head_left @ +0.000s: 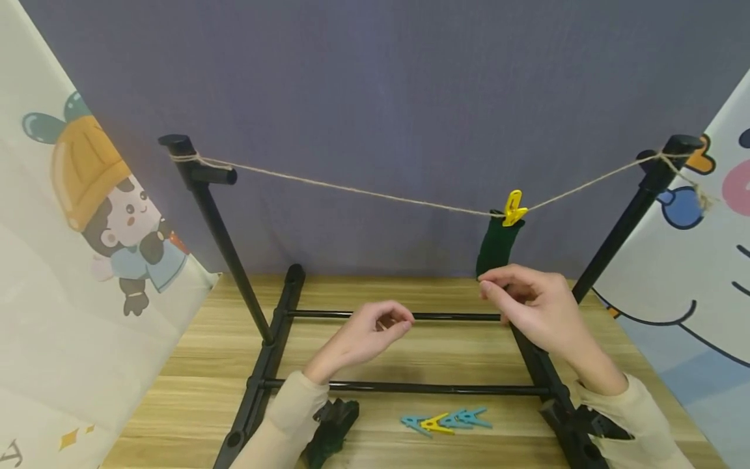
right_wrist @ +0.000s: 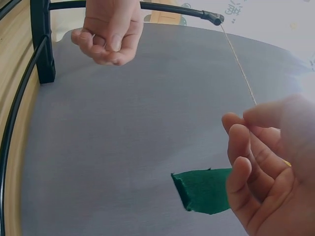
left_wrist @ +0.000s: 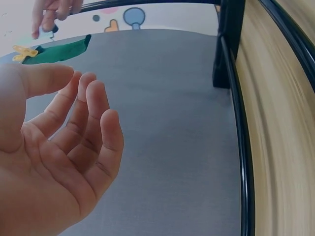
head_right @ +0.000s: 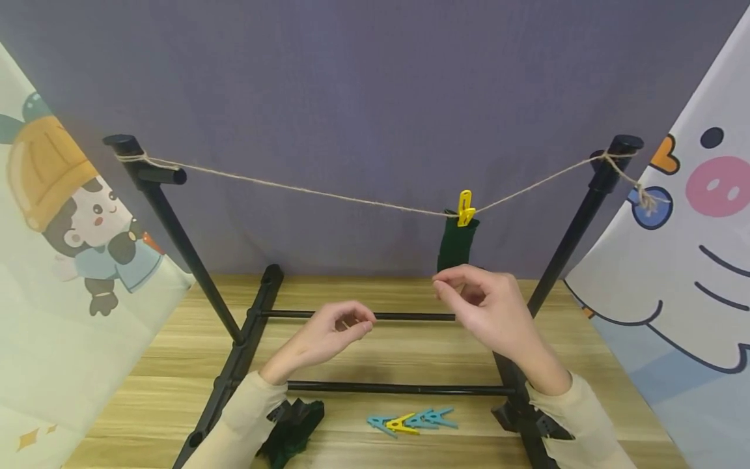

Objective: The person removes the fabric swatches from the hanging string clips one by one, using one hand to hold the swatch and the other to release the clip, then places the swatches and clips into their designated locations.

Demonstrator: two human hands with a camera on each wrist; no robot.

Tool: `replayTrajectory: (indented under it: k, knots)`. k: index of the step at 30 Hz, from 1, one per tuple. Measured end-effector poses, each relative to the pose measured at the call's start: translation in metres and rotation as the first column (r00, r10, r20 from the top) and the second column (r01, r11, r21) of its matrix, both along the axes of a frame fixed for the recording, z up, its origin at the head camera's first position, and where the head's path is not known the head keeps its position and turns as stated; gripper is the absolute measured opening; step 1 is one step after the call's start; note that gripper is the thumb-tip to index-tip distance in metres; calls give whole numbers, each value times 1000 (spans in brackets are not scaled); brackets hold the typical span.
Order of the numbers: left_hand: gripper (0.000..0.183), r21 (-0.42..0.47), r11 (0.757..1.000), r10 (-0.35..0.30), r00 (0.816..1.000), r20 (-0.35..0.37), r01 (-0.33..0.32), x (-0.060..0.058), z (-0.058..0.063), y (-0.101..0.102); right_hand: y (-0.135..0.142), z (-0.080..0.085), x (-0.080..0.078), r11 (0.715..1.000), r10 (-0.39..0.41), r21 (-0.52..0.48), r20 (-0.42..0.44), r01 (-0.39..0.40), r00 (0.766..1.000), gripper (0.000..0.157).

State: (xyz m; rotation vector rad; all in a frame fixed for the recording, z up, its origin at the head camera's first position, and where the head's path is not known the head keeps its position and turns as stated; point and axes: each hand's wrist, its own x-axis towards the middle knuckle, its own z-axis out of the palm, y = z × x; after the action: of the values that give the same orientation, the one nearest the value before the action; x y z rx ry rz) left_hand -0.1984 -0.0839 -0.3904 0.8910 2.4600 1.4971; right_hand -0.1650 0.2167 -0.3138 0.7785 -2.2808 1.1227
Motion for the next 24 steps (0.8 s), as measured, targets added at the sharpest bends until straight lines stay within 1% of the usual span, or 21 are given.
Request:
replayTrajectory:
  k: [6, 10, 16, 21, 24]
  knots:
    - [15, -2, 1000, 1, 1000, -7, -1, -2, 1, 4, -1, 10, 0, 1000, -19, -14, -41, 18, 999, 28]
    - [16, 6, 1000, 5, 1000, -11, -5, -4, 3, 7, -2, 15, -1, 999, -38, -30, -50, 36, 998, 27]
    - [20, 0, 1000, 12, 999, -35, -12, -6, 5, 12, -3, 20, -4, 996, -39, -78, -65, 34, 997, 23]
    - [19, 44, 998, 38, 998, -52, -36, -10, 8, 18, -3, 28, -6, 992, -78, -104, -65, 71, 995, 22]
    - [18, 82, 996, 51, 998, -46, -47, -11, 11, 20, -4, 31, -7, 990, -89, -112, -72, 81, 993, 21]
